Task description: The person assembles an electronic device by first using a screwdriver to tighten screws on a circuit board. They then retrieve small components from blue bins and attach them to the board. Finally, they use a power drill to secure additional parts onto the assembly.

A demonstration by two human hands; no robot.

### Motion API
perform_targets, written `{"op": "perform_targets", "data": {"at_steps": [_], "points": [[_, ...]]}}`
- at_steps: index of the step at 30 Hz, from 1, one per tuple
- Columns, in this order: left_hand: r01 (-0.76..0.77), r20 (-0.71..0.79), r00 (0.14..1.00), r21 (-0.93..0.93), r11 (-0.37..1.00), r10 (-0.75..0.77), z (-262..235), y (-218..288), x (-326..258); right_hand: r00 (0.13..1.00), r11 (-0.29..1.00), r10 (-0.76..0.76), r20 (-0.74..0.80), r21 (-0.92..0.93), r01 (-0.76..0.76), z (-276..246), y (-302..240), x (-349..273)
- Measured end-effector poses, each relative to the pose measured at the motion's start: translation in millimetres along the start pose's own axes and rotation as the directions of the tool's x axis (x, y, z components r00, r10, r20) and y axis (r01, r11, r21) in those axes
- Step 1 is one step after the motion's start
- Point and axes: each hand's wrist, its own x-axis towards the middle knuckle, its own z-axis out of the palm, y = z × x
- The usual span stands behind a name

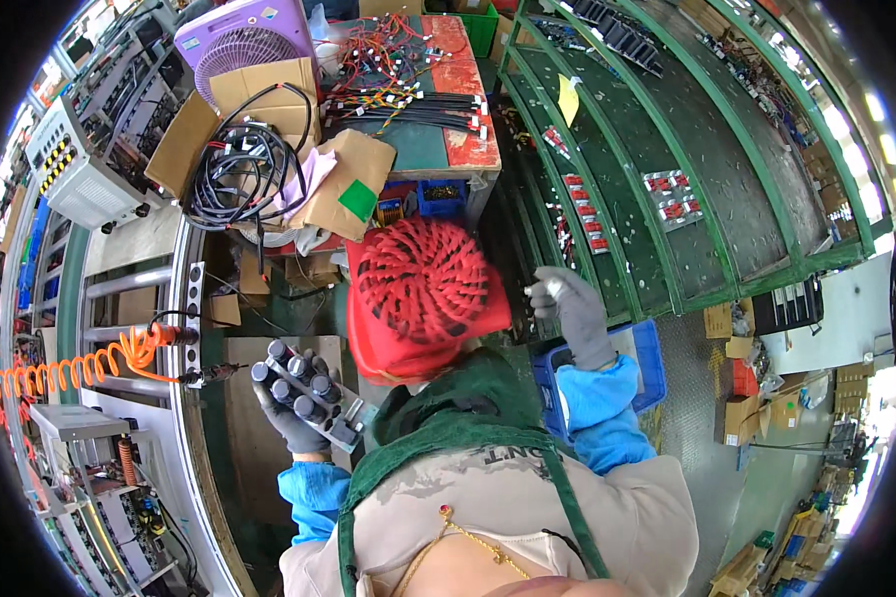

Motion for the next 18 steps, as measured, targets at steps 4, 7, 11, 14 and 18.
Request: {"op": "perform_targets", "data": {"at_steps": [4,7,11,14,18], "points": [[0.005,0.099,0.995,-0.020,1.000,-0.003,7,-11,15,0.994,0.996,-0.073,0.086,-0.041,0.077,-6,-32,4],[0.082,0.237,0.970,-0.117,0.990,-0.053,21,-24,25,0.965,0.968,-0.185,0.184,-0.134,0.211,-10,-74,24],[0.004,0.175,0.985,-0.096,0.995,0.012,32,-38,28,0.901,0.900,-0.335,0.274,-0.190,0.393,9,-137,66],[0.045,0.277,0.961,-0.146,0.988,-0.003,22,-41,43,0.892,0.933,-0.195,0.407,-0.203,0.296,19,-118,121],[-0.114,0.118,0.984,-0.160,0.980,0.134,21,-45,49,0.897,0.945,0.292,0.331,-0.244,-0.217,-3,7,209]]}}
